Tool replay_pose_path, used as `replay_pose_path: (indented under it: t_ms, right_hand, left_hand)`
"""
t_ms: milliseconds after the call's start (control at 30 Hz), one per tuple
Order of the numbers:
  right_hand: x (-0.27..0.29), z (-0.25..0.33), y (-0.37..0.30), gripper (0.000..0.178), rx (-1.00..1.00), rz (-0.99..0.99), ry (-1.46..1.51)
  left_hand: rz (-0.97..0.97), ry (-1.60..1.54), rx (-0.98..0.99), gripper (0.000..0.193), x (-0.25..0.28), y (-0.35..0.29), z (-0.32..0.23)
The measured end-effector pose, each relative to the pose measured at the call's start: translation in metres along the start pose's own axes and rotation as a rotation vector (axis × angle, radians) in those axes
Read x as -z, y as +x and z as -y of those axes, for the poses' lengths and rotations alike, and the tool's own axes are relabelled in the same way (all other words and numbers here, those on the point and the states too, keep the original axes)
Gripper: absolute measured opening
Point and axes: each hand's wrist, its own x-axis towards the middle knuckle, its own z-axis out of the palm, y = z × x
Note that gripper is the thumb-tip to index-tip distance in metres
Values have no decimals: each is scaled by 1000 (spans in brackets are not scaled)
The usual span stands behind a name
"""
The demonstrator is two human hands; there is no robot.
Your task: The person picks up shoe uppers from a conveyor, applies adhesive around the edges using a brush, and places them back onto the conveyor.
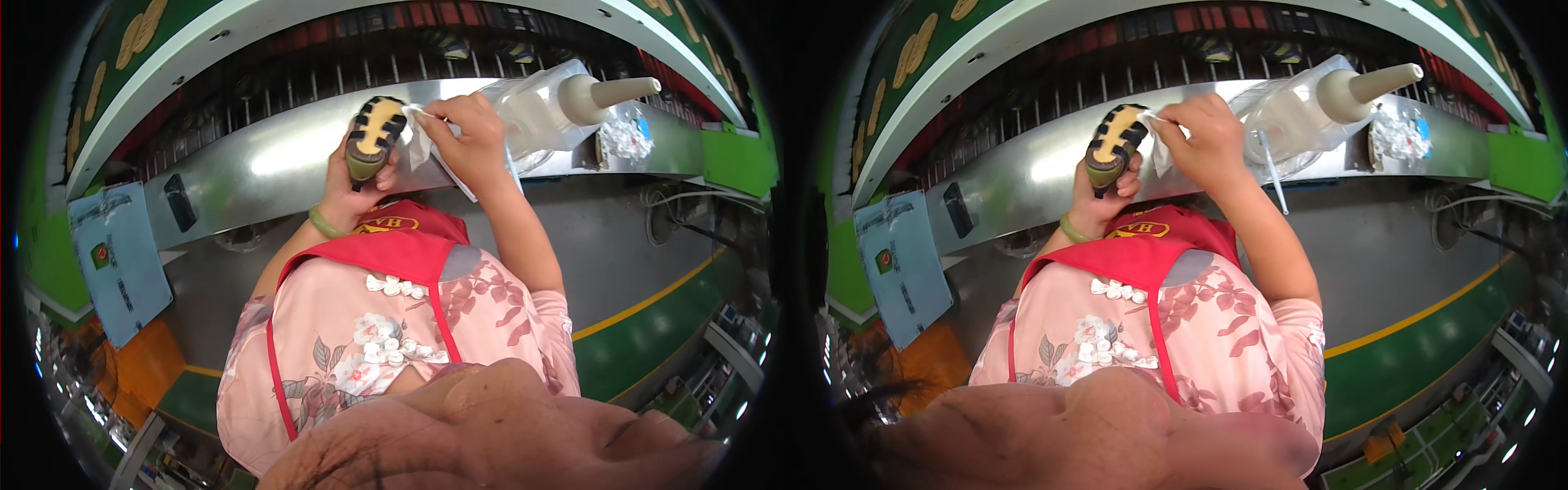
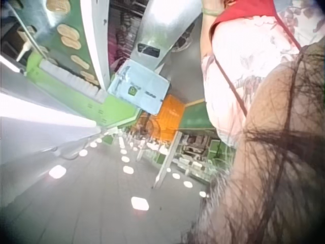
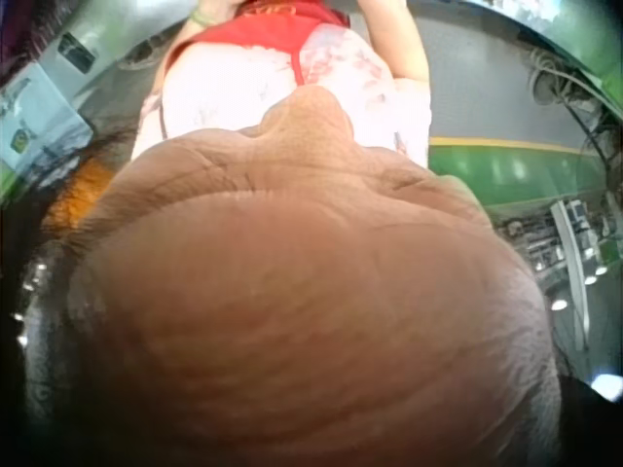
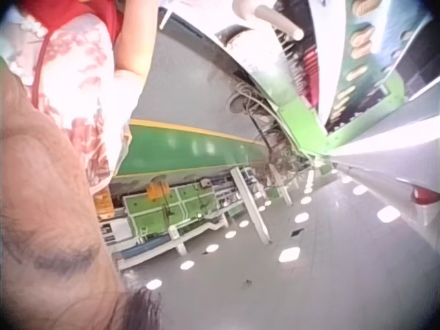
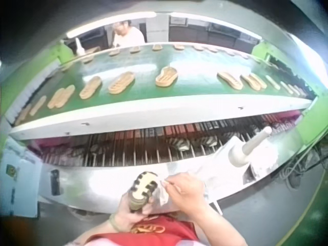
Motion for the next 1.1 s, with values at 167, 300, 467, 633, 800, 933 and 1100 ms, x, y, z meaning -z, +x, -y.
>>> replay_pose_path:
  t_ms: [167, 300, 467, 633, 800, 933, 1100]
  right_hand:
    - [61, -33, -64, 9, -545, -107, 217]
    - [106, -87, -124, 11, -870, -508, 384]
    - [137, -179, -151, 36, -1013, -716, 334]
    - [128, -228, -169, 67, -1301, -572, 305]
    - [121, -204, -197, 54, -1242, -582, 148]
    - [110, -144, -228, 42, -1329, -496, 209]
    - [107, -97, -278, 39, -1420, -409, 237]
  left_hand:
    - [-140, 97, -192, 38, 29, 2, -30]
    - [-198, 224, -169, 32, 82, 12, -67]
    - [-323, 313, -211, 22, 96, 55, -85]
    - [-514, 431, -284, 23, 90, 120, -97]
    - [-659, 511, -354, 25, 80, 173, -100]
    - [-731, 495, -415, 28, 88, 203, -103]
    - [-933, 554, -527, 48, 117, 239, -103]
